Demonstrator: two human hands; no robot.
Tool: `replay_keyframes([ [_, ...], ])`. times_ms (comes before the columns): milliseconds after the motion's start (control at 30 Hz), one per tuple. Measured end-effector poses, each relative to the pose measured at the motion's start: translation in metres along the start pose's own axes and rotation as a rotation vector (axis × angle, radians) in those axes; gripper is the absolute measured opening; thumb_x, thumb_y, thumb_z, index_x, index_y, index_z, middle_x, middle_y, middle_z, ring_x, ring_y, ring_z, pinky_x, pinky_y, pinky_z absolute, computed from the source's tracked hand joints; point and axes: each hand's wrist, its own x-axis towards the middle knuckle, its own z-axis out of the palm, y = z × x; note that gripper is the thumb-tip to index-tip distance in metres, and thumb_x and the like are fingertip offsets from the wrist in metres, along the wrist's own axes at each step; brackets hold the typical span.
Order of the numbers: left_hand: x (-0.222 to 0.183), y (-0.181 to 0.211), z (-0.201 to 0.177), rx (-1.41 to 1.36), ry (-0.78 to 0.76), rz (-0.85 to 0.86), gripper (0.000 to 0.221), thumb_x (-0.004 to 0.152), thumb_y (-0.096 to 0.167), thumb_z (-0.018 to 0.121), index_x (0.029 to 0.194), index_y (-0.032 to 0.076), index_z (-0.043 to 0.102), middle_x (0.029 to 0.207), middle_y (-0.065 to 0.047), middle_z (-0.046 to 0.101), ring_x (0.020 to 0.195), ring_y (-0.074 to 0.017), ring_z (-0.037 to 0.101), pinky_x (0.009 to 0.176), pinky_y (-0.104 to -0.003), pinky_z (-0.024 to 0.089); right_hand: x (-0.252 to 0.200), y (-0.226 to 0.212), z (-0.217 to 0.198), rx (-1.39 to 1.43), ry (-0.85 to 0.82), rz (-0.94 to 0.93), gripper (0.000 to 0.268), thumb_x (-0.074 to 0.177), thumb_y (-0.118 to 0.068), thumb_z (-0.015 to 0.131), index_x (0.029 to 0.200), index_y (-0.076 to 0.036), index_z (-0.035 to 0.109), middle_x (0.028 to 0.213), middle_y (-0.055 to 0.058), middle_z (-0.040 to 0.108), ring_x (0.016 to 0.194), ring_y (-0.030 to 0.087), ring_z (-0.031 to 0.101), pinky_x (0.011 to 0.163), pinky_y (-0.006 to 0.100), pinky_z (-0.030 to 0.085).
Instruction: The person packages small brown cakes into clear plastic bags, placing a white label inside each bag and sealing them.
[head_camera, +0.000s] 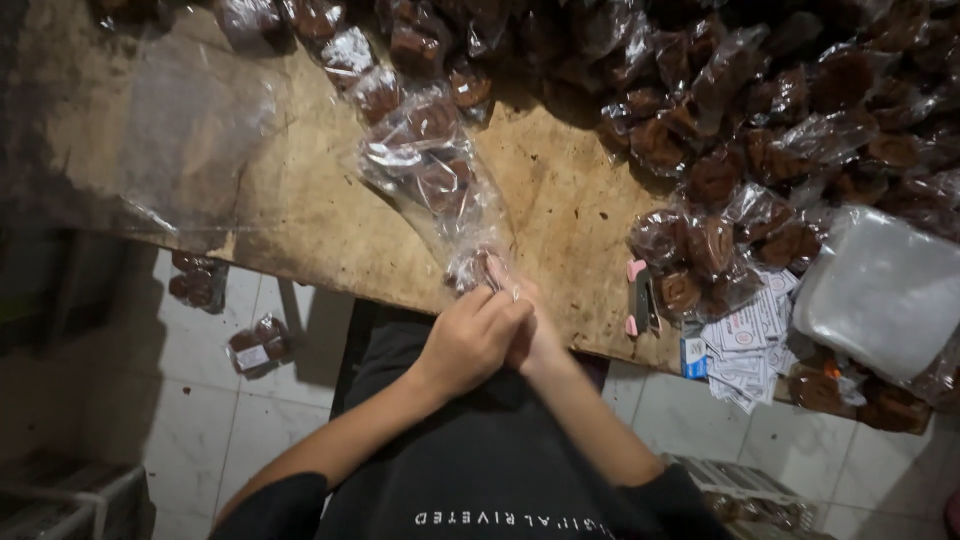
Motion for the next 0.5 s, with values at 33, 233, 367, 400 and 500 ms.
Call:
replay_keyframes([
  [33, -0.003, -0.004, 0.001, 0.009, 0.003, 0.010, 0.016, 0.102, 0.009, 0.050, 0.107, 0.008, 0.064, 0.079, -0.006, 0.052, 0.066, -0.0235, 0.056, 0.058, -0.032, 0.050, -0.007, -0.005, 0.001, 0.004, -0.011, -0.006, 0.018, 0.096, -0.023, 0.069, 0.103, -0.006, 0.071, 0.075, 0.005, 0.067, 0.055, 0.008, 0.059, 0.046, 0.018, 0.043],
  [233, -0.012, 0.001, 0.001, -0.011, 0.051, -0.007, 0.021, 0.101, 0.007, 0.046, 0.108, 0.007, 0.066, 0.080, -0.007, 0.052, 0.064, -0.0226, 0.056, 0.056, -0.031, 0.050, -0.043, -0.039, 0.022, 0.177, -0.023, 0.092, 0.035, 0.099, -0.033, 0.067, 0.106, 0.001, 0.071, 0.091, 0.011, 0.073, 0.078, 0.019, 0.071, 0.060, 0.021, 0.059],
  [367, -0.013, 0.004, 0.005, -0.083, 0.127, 0.018, 0.025, 0.099, 0.003, 0.047, 0.115, 0.004, 0.066, 0.081, -0.009, 0.052, 0.063, -0.0242, 0.053, 0.055, -0.032, 0.051, -0.020, -0.006, -0.006, -0.983, 0.125, -0.900, 0.048, 0.096, -0.025, 0.070, 0.139, -0.006, 0.059, 0.123, 0.014, 0.061, 0.110, 0.026, 0.065, 0.085, 0.036, 0.061],
  [400, -0.008, 0.005, 0.001, -0.142, 0.172, 0.014, 0.026, 0.100, 0.000, 0.046, 0.116, 0.003, 0.065, 0.078, -0.009, 0.050, 0.059, -0.0242, 0.051, 0.054, -0.032, 0.051, -0.017, -0.007, -0.010, -1.290, 0.240, -1.151, 0.054, 0.095, -0.027, 0.072, 0.142, -0.006, 0.056, 0.125, 0.016, 0.053, 0.109, 0.035, 0.065, 0.083, 0.040, 0.061],
  [500, -0.015, 0.008, -0.003, -0.170, 0.144, 0.009, 0.031, 0.097, -0.004, 0.046, 0.118, 0.003, 0.067, 0.077, -0.008, 0.051, 0.059, -0.0222, 0.052, 0.053, -0.032, 0.051, -0.036, -0.028, -0.009, -0.954, -0.019, -0.728, 0.050, 0.100, -0.023, 0.063, 0.147, -0.010, 0.053, 0.127, 0.017, 0.052, 0.123, 0.030, 0.059, 0.101, 0.042, 0.052],
])
